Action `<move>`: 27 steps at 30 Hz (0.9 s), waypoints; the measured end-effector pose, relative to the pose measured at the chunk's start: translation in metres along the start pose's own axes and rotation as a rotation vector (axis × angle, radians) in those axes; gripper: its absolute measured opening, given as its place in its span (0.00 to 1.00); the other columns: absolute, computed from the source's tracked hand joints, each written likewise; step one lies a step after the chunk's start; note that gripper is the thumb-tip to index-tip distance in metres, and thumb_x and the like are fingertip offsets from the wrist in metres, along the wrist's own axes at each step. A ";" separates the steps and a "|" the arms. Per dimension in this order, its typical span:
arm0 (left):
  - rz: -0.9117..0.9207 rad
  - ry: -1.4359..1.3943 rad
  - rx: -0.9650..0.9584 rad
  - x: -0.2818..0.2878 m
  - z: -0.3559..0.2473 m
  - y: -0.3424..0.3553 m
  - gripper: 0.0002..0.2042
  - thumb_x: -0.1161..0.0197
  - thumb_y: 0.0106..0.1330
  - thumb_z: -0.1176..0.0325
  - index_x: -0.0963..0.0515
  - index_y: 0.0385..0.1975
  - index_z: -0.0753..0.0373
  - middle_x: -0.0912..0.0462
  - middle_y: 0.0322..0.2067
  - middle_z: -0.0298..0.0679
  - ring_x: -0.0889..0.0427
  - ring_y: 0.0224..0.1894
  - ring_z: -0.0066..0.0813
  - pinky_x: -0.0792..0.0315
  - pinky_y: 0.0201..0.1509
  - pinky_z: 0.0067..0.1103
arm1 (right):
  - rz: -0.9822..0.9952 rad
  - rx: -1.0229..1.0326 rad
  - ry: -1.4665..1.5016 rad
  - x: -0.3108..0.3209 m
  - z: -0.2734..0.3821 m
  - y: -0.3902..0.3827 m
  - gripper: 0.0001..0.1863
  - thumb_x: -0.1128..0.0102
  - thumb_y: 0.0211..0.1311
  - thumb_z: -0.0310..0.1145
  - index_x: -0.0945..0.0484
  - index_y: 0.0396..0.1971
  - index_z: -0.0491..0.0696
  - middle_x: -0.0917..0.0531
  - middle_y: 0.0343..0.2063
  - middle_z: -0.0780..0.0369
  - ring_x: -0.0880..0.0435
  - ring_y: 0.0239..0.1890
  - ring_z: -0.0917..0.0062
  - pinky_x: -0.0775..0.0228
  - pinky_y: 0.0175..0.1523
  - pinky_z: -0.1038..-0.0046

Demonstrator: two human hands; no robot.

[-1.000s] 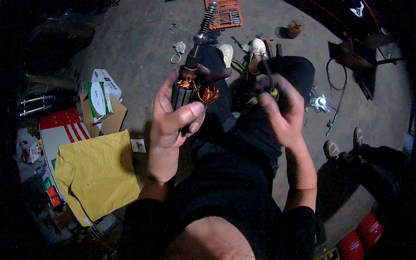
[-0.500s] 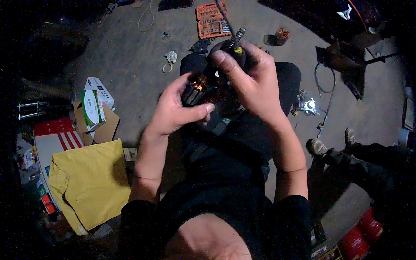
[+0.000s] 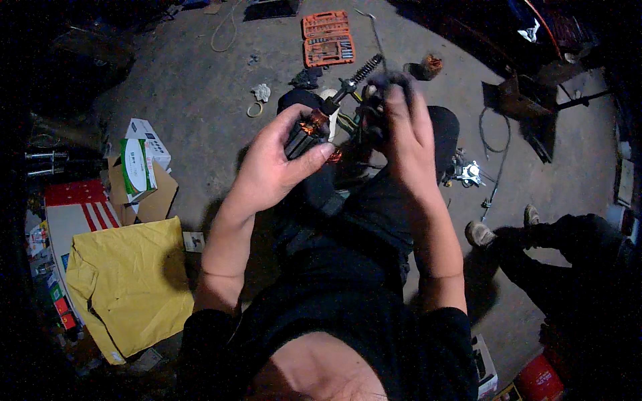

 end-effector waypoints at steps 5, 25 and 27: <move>-0.047 -0.120 0.017 0.008 -0.002 -0.003 0.18 0.41 0.58 0.66 0.34 0.44 0.67 0.29 0.34 0.34 0.31 0.33 0.17 0.34 0.38 0.15 | 0.269 0.301 -0.482 0.027 -0.013 -0.027 0.13 0.58 0.65 0.36 0.32 0.34 0.40 0.31 0.24 0.64 0.35 0.27 0.82 0.41 0.33 0.81; 0.020 -0.282 0.105 -0.004 -0.007 -0.012 0.21 0.44 0.61 0.69 0.39 0.51 0.70 0.28 0.35 0.35 0.33 0.26 0.12 0.38 0.23 0.10 | 0.401 0.389 -0.672 0.015 -0.006 -0.046 0.09 0.54 0.61 0.30 0.33 0.24 0.40 0.37 0.14 0.58 0.37 0.16 0.71 0.44 0.24 0.76; 0.017 -0.340 0.083 -0.006 -0.006 -0.010 0.21 0.44 0.61 0.69 0.39 0.51 0.70 0.28 0.35 0.34 0.33 0.25 0.11 0.38 0.23 0.09 | 0.430 0.318 -0.668 0.016 -0.010 -0.043 0.10 0.54 0.61 0.31 0.32 0.25 0.40 0.36 0.15 0.59 0.37 0.17 0.74 0.43 0.24 0.77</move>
Point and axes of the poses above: each hand's wrist, its own y-axis towards the middle knuckle, its own x-axis out of the back of the hand, z = x × y, the point moved 6 cm from there along y, towards the middle knuckle
